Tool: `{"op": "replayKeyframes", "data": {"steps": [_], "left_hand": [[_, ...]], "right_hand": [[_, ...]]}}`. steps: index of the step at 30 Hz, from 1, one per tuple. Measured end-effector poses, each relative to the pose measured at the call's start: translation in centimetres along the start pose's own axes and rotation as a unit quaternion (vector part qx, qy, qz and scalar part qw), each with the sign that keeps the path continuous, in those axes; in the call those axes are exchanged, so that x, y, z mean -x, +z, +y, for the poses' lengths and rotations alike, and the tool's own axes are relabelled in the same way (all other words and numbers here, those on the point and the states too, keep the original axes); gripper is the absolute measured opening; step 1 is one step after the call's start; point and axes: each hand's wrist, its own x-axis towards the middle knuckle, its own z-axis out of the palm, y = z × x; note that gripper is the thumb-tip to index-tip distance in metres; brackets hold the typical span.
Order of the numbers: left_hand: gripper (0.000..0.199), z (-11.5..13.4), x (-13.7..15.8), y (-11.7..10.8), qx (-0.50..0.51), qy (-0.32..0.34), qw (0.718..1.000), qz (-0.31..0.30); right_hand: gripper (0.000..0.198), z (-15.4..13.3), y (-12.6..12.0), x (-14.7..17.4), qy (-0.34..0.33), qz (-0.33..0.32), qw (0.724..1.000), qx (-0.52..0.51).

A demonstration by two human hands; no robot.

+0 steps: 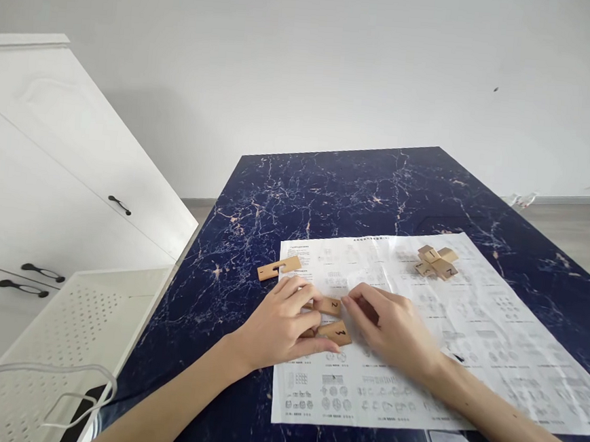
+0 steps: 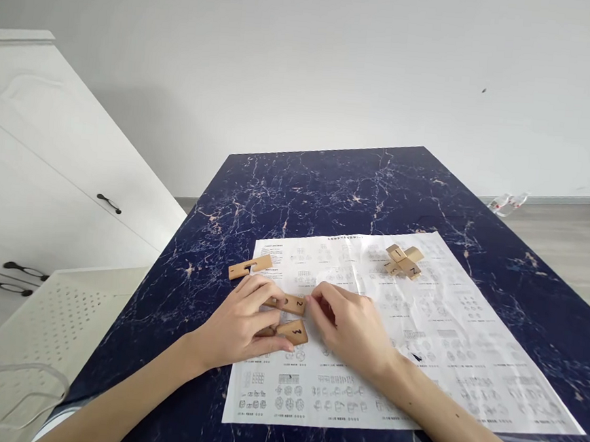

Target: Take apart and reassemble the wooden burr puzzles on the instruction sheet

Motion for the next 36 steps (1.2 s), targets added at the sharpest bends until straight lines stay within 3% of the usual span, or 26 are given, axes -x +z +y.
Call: {"op": "replayKeyframes", "data": {"steps": [18, 27, 36], "left_hand": [[0.043, -0.41, 0.27, -0.02, 0.025, -0.006, 0.999, -0.021], [0.058, -0.38, -0.15, -0.31, 0.066, -0.026, 0.995, -0.066], [0.049, 0.2, -0.1, 0.06, 0.054, 0.056, 0.994, -0.079]], "right_hand": [[0.032, -0.41, -0.43, -0.28, 0.012, -0.019, 1.0, -0.017], [0.029, -0.13, -0.32, -0.21, 0.03, -0.029, 0.999, -0.024], [0.029, 0.12, -0.16, -0.31, 0.026, -0.014, 0.999, -0.032]]}}
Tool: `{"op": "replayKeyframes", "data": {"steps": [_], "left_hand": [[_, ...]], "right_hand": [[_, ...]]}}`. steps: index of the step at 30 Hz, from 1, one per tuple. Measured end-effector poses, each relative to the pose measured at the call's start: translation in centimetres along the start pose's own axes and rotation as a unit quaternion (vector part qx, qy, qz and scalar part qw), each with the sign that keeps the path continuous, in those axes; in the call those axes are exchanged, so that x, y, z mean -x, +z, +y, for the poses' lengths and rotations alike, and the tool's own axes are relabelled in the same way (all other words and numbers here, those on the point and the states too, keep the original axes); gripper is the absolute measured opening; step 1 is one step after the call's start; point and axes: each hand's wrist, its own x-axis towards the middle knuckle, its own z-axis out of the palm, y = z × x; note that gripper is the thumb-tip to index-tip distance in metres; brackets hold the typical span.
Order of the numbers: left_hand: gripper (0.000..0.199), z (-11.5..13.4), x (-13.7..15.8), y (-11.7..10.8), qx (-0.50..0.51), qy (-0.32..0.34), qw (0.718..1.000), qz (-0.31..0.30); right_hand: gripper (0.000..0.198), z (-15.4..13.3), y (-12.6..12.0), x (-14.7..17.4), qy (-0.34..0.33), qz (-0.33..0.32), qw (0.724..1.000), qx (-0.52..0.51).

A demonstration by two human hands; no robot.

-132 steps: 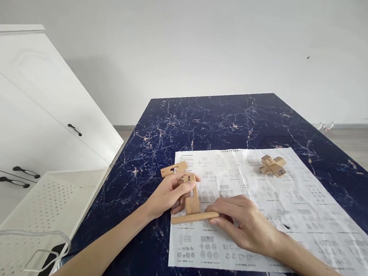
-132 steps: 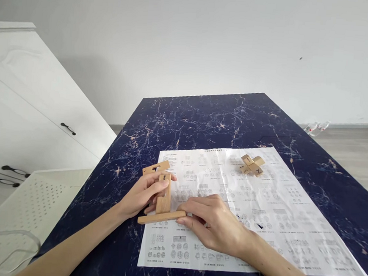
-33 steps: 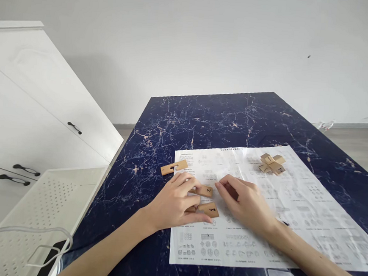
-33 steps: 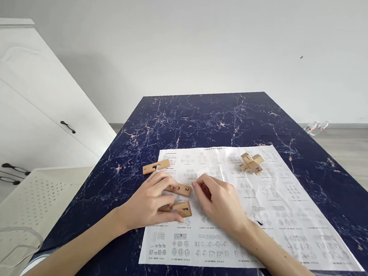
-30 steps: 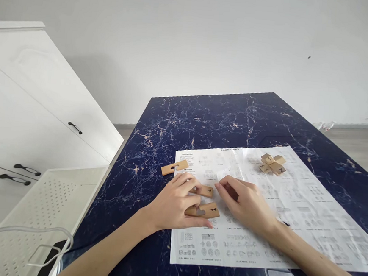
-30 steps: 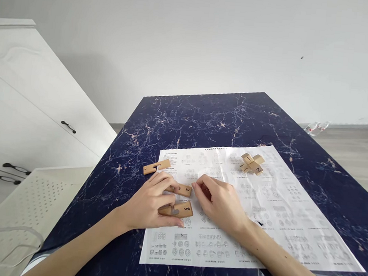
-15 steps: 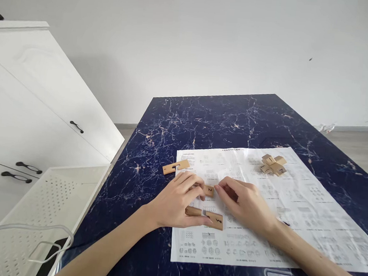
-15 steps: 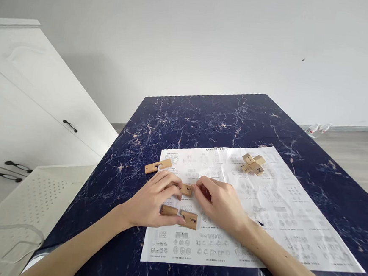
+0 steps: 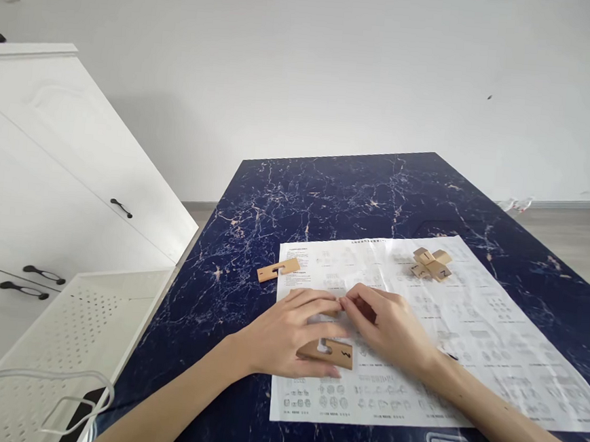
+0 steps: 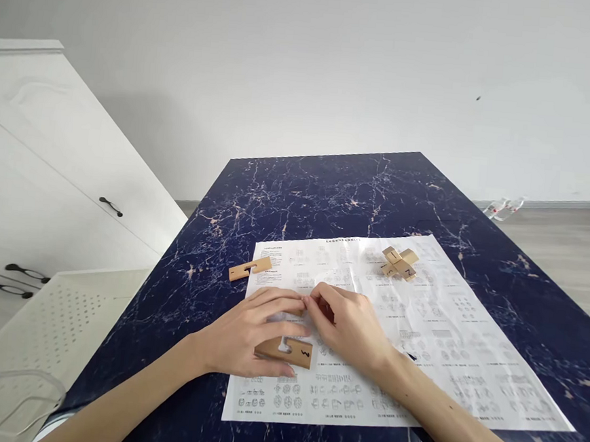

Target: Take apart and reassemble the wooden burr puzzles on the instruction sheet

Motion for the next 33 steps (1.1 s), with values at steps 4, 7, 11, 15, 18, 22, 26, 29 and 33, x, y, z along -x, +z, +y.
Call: {"op": "replayKeyframes", "data": {"steps": [4, 7, 11, 15, 18, 22, 26, 29, 33], "left_hand": [[0.036, 0.4, -0.2, 0.4, -0.021, 0.028, 0.999, -0.01], [0.024, 0.5, -0.3, 0.4, -0.028, 0.009, 1.0, 0.0], [0.02, 0.6, -0.4, 0.2, -0.024, -0.024, 0.999, 0.015], [0.028, 0.5, -0.3, 0.3, -0.046, -0.074, 0.995, 0.039], [0.03, 0.2, -0.2, 0.5, -0.083, -0.12, 0.987, 0.066], [0.022, -0.2, -0.1, 0.7, -0.13, -0.167, 0.973, 0.09], [0.023, -0.4, -0.1, 0.6, -0.146, -0.186, 0.967, 0.093], [0.026, -0.5, -0.1, 0.6, -0.149, -0.197, 0.964, 0.096], [0.032, -0.5, 0.0, 0.6, -0.157, -0.208, 0.96, 0.099]], "right_hand": [[0.029, 0.0, 0.0, 0.0, 0.006, 0.0, 1.0, -0.004], [0.03, 0.1, 0.0, 0.0, 0.003, -0.001, 1.0, -0.004], [0.03, 0.1, -0.1, 0.0, -0.015, -0.017, 1.0, 0.005], [0.029, 0.2, -0.2, 0.0, -0.023, -0.027, 0.999, 0.015], [0.028, 0.2, -0.2, 0.0, -0.025, -0.029, 0.999, 0.024], [0.027, 0.1, -0.3, 0.0, -0.024, -0.031, 0.999, 0.029], [0.028, 0.1, -0.3, 0.0, -0.022, -0.038, 0.999, 0.028], [0.029, 0.0, -0.3, 0.0, -0.021, -0.04, 0.999, 0.028], [0.029, 0.0, -0.2, 0.0, -0.023, -0.043, 0.998, 0.033]]}}
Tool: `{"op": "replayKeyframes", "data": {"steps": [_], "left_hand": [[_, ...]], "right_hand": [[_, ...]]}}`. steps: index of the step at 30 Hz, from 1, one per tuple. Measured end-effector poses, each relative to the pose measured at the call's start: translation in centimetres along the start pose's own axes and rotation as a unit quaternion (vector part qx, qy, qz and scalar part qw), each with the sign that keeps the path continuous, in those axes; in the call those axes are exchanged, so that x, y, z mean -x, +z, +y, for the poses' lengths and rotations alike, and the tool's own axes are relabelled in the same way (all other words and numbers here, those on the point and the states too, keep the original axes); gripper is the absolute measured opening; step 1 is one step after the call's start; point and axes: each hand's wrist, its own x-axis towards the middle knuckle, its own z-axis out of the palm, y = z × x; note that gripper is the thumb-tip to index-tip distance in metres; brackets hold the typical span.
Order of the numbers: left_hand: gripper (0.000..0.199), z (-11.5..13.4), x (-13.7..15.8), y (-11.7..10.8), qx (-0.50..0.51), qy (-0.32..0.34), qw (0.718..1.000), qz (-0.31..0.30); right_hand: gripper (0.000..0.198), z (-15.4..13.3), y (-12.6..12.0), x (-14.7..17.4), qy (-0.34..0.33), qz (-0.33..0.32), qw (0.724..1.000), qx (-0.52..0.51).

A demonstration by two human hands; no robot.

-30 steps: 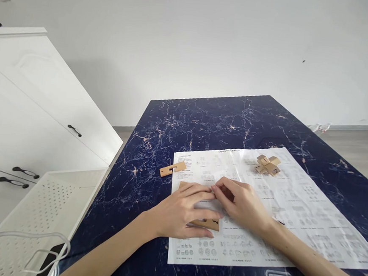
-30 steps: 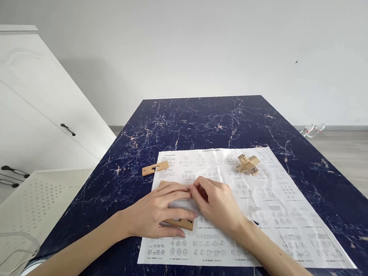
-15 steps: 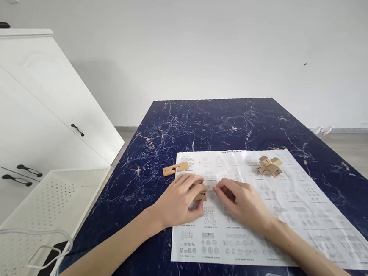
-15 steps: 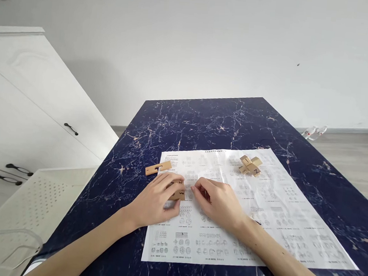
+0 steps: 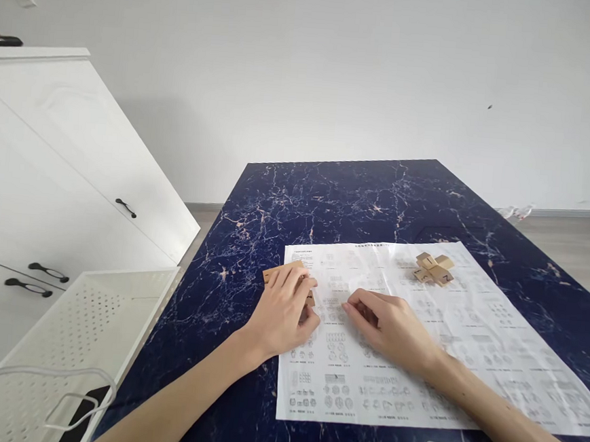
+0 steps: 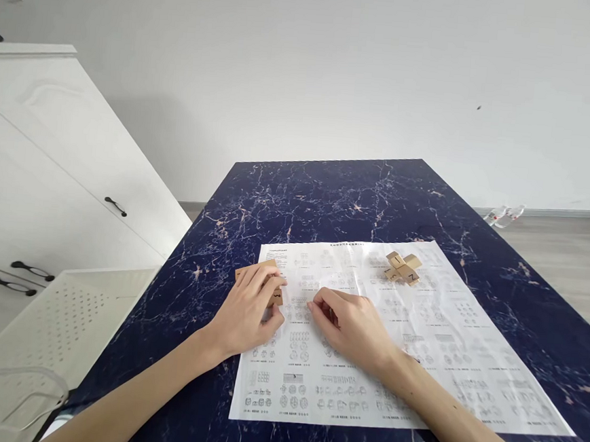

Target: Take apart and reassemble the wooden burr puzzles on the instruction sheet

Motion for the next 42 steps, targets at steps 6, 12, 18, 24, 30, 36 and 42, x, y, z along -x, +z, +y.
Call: {"op": "replayKeyframes", "data": {"steps": [6, 12, 18, 24, 30, 36, 42], "left_hand": [[0.045, -0.2, 0.2, 0.3, 0.001, -0.028, 1.0, 0.014], [0.05, -0.4, 0.2, 0.9, -0.006, -0.05, 0.998, 0.046], [0.051, -1.0, -0.1, 1.1, -0.027, -0.07, 0.995, 0.063], [0.038, -1.4, -0.2, 0.8, 0.0, -0.054, 0.998, 0.028], [0.047, -2.6, -0.6, 0.1, 0.042, -0.028, 0.999, -0.014], [0.039, -3.8, -1.0, -0.7, 0.071, -0.009, 0.997, -0.039], [0.038, -3.5, -0.9, -0.7, 0.041, -0.009, 0.999, 0.004]], "right_hand": [[0.028, 0.0, -0.1, -0.1, -0.01, 0.003, 1.0, 0.007], [0.028, -0.1, -0.4, -0.1, -0.01, -0.002, 1.0, 0.009], [0.027, 0.4, 0.1, -0.1, -0.026, 0.007, 1.0, 0.017], [0.028, 0.3, 0.1, -0.1, -0.015, -0.005, 1.0, 0.011], [0.027, 0.3, 0.1, -0.2, -0.024, -0.009, 1.0, 0.016], [0.027, -0.1, -0.2, -0.4, -0.035, -0.005, 0.999, 0.018], [0.024, 0.2, -0.5, -0.4, -0.02, 0.034, 0.999, 0.019]]}}
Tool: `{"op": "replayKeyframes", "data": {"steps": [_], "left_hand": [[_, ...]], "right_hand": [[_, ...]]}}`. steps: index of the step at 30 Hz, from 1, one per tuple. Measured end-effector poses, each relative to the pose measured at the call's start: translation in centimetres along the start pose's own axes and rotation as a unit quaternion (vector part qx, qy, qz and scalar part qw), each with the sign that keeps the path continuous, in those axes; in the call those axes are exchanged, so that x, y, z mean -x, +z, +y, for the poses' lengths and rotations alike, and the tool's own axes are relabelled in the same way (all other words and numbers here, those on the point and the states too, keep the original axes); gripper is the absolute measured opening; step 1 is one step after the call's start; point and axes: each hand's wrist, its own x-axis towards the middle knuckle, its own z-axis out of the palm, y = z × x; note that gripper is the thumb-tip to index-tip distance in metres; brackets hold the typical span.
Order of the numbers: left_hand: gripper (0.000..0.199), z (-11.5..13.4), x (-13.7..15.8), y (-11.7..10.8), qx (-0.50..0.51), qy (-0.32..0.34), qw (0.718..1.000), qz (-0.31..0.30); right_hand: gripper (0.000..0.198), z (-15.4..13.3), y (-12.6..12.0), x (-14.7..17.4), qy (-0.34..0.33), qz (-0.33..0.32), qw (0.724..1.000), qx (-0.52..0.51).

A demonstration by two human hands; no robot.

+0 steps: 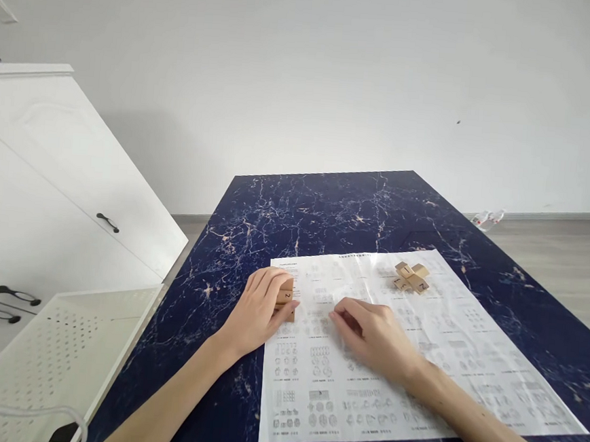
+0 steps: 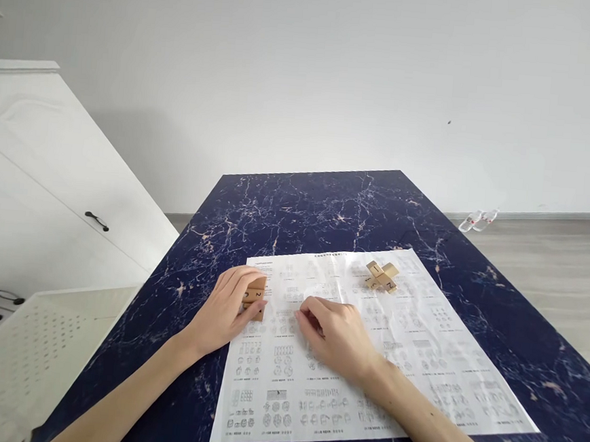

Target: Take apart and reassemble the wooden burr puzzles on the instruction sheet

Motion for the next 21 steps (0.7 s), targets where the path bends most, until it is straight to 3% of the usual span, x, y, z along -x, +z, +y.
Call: {"op": "replayKeyframes", "data": {"steps": [3, 6, 10, 14, 21], "left_hand": [[0.045, 0.1, 0.2, 0.2, -0.021, -0.008, 0.999, 0.031], [0.051, 0.2, 0.2, 0.3, -0.038, -0.013, 0.998, 0.054], [0.05, 0.4, 0.3, 0.3, -0.04, -0.015, 0.997, 0.059], [0.043, 0.6, 0.4, 0.3, -0.016, -0.008, 0.999, 0.044], [0.04, 0.9, 0.5, 0.1, 0.009, 0.005, 1.0, 0.026]], "right_hand": [[0.021, 1.0, -0.5, -0.4, -0.005, 0.084, 0.996, 0.043], [0.012, 2.5, -1.4, -1.1, -0.067, 0.175, 0.972, 0.145], [0.02, 4.5, -2.5, -1.6, -0.026, 0.261, 0.935, 0.238], [0.027, 6.6, -2.8, -1.6, 0.009, 0.274, 0.919, 0.284], [0.034, 7.9, -2.4, -1.3, 0.046, 0.239, 0.929, 0.279]]}}
